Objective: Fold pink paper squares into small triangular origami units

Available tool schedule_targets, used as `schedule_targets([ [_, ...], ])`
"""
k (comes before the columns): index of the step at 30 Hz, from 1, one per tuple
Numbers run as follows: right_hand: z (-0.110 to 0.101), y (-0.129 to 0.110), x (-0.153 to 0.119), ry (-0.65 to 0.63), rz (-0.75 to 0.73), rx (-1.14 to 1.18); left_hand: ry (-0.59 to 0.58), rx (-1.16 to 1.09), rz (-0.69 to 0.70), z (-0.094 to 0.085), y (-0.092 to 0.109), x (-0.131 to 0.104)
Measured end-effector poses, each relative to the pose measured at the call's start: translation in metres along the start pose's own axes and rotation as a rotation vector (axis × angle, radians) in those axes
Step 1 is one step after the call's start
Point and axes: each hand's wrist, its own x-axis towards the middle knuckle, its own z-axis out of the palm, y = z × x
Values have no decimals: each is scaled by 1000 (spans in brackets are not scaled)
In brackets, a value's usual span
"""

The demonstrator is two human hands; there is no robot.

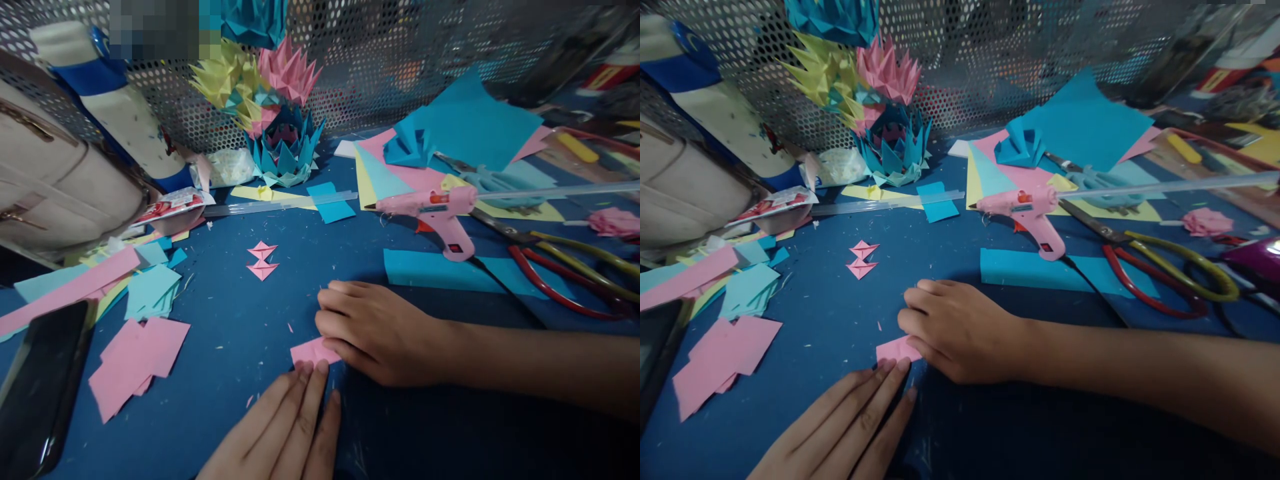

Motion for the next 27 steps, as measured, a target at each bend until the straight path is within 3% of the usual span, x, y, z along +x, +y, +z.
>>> schedule_targets([
  [11, -1, -1, 2, -22, 9, -12, 66, -75, -61, 0, -2, 9],
  [16, -5, -2, 4, -58, 18, -34, 107, -147, -59, -2, -16, 13],
  [27, -4, 0, 4, -61, -18, -77, 1, -322, -11, -24, -42, 15],
])
